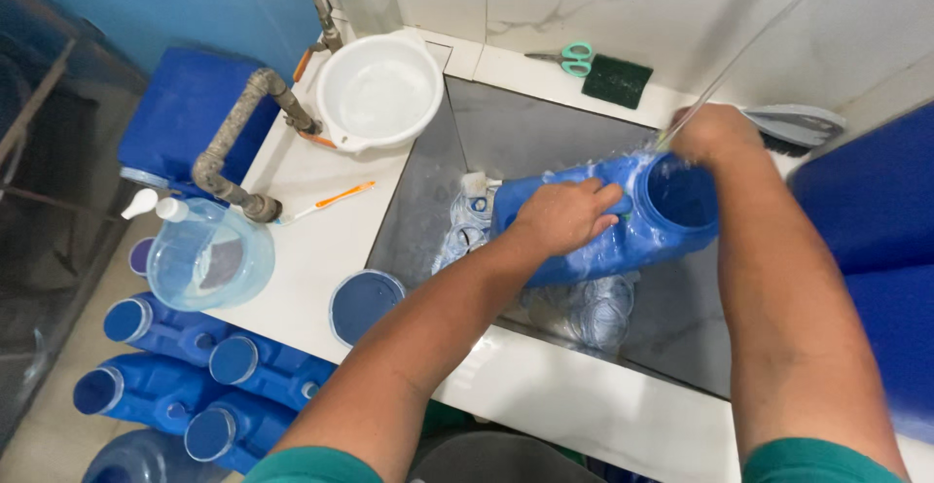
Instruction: The person washes several large blue plastic jerrycans and their caps in a sink. They use a yellow sponge and a toothbrush to scrub the containers, rinse them with water from the tap, and place the cleaned items aside.
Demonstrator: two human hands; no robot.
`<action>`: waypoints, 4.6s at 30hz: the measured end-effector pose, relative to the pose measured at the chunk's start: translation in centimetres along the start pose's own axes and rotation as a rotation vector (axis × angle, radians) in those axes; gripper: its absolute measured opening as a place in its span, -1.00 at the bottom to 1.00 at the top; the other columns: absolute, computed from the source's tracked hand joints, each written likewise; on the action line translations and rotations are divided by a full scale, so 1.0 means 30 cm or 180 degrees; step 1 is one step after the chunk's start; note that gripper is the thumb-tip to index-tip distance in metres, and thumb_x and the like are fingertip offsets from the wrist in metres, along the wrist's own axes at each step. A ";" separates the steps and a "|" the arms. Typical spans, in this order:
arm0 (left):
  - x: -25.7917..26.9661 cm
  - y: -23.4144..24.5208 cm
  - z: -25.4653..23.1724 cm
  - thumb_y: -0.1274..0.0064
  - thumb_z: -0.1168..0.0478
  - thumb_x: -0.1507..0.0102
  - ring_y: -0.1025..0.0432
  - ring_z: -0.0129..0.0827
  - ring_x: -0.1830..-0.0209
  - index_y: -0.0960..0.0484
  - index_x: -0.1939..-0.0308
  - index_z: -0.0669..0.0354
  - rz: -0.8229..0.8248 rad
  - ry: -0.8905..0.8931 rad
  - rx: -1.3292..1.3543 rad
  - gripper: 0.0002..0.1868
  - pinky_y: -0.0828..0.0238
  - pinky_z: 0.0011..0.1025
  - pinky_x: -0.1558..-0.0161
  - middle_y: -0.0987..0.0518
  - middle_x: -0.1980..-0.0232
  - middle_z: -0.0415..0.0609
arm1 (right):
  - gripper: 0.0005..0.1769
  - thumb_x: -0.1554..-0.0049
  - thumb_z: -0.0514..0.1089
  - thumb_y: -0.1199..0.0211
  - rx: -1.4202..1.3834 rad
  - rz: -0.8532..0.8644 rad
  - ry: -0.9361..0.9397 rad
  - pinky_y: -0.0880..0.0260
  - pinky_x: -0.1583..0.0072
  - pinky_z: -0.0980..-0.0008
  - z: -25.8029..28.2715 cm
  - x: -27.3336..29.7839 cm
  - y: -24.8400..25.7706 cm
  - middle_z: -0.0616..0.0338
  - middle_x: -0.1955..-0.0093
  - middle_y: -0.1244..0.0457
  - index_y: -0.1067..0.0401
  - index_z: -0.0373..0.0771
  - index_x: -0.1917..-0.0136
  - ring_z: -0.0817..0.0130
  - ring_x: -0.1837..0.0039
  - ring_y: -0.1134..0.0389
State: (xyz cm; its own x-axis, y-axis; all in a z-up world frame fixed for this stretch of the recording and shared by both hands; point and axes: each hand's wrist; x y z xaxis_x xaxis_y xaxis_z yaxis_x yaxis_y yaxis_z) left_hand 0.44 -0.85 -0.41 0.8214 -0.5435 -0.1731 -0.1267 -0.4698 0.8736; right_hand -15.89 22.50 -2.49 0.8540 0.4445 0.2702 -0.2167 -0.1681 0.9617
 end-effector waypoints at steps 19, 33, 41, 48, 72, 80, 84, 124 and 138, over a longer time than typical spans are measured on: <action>0.017 0.100 0.005 0.14 0.00 -0.36 0.26 0.31 -0.60 0.25 -0.61 0.22 0.0411 0.1863 0.0446 -0.11 0.13 0.32 -0.38 0.37 -0.64 0.27 | -0.56 -0.16 -0.29 -0.14 -0.2164 -0.2875 -0.0733 -0.17 -0.38 -0.08 0.283 0.105 -0.457 -0.33 -0.27 -0.14 -0.22 -0.41 -0.29 -0.21 -0.35 -0.13; -0.105 -0.032 0.023 0.13 -0.07 -0.44 -0.54 0.04 -0.07 -0.13 -0.62 -0.17 0.0611 0.0358 -0.0615 -0.34 -0.50 -0.02 -0.03 -0.60 -0.14 0.19 | -0.62 -0.26 0.02 -0.12 -0.0782 -0.0280 -0.0772 -0.37 -0.20 -0.11 0.103 0.065 0.011 -0.26 -0.17 -0.35 -0.49 -0.28 -0.16 -0.22 -0.18 -0.38; -0.158 -0.019 0.145 -0.10 -0.03 -0.37 -0.58 0.04 0.13 0.17 -0.59 0.17 -0.1069 0.1729 0.1515 -0.06 -0.52 -0.09 0.07 -0.62 0.07 0.31 | -0.54 -0.08 -0.30 -0.18 -0.1482 -0.2663 -0.0529 -0.24 -0.33 -0.10 0.323 0.239 -0.143 -0.39 -0.24 -0.13 -0.28 -0.40 -0.26 -0.32 -0.29 -0.19; 0.067 0.202 0.145 -0.05 -0.03 -0.29 -0.24 -0.51 0.67 0.28 -0.62 -0.12 -0.1411 0.2291 0.3881 -0.01 -0.21 -0.49 0.64 -0.39 0.49 -0.16 | -0.45 -0.09 -0.38 -0.09 -0.2184 -0.2855 -0.0346 -0.21 -0.36 -0.04 0.435 0.233 -0.051 -0.30 -0.22 -0.12 -0.36 -0.26 -0.36 -0.24 -0.29 -0.19; 0.435 0.361 0.135 0.13 -0.11 -0.40 -0.16 -0.53 0.62 0.30 -0.64 -0.45 -0.1865 0.2050 0.4973 -0.15 -0.18 -0.50 0.54 -0.28 0.46 -0.18 | -0.65 -0.27 -0.26 -0.13 -0.2294 -0.2909 -0.0009 -0.21 -0.41 0.01 0.498 0.358 -0.054 -0.16 -0.29 -0.18 -0.39 -0.18 -0.33 -0.10 -0.37 -0.19; 0.459 0.374 0.144 0.17 -0.12 -0.40 -0.15 -0.54 0.64 0.33 -0.63 -0.49 -0.1682 0.1806 0.4914 -0.16 -0.17 -0.51 0.56 -0.29 0.47 -0.19 | -0.52 -0.29 -0.18 -0.07 -0.3170 -0.2315 -0.1320 -0.21 -0.38 0.01 0.368 0.382 -0.442 -0.29 -0.39 -0.10 -0.26 -0.23 -0.46 -0.12 -0.39 -0.18; 0.292 0.297 0.139 0.08 -0.10 -0.36 -0.12 -0.54 0.66 0.36 -0.62 -0.47 -0.1104 0.1823 0.4420 -0.08 -0.12 -0.50 0.60 -0.28 0.51 -0.19 | -0.48 -0.23 -0.15 -0.21 -0.2844 -0.2436 -0.0758 -0.25 -0.38 0.05 0.145 0.146 -0.320 -0.30 -0.30 -0.21 -0.27 -0.23 -0.43 -0.17 -0.35 -0.25; 0.064 0.111 0.068 0.06 -0.02 -0.33 -0.54 0.20 0.03 -0.23 -0.39 0.18 0.0727 0.1114 0.0367 -0.38 -0.44 0.07 0.01 -0.64 0.03 0.30 | -0.82 -0.27 -0.22 -0.10 -0.2705 -0.0732 -0.0070 -0.49 0.01 0.31 0.164 0.062 0.119 0.09 0.03 -0.42 -0.44 -0.30 -0.10 0.32 0.06 -0.48; 0.286 0.147 -0.118 -0.06 0.07 -0.22 -0.59 -0.05 0.25 -0.50 -0.25 -0.04 0.0513 -0.0651 -0.0190 -0.51 -0.45 -0.06 0.08 -0.68 0.28 0.02 | -0.74 -0.10 0.01 -0.26 -0.1177 0.0023 -0.0051 -0.46 -0.12 0.06 0.411 0.218 -0.055 -0.10 -0.02 -0.43 -0.61 -0.16 0.05 -0.06 -0.05 -0.46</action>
State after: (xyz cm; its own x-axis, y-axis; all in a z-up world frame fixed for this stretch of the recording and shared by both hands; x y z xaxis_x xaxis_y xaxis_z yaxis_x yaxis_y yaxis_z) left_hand 8.89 -5.11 3.57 0.6631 -0.7400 -0.1126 -0.2088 -0.3274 0.9215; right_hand -4.12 14.83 -2.89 0.8585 0.4302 0.2791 -0.3767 0.1595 0.9125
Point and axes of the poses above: each hand's wrist, its own x-axis away from the middle knuckle, its own y-axis out of the back of the hand, z = x × y
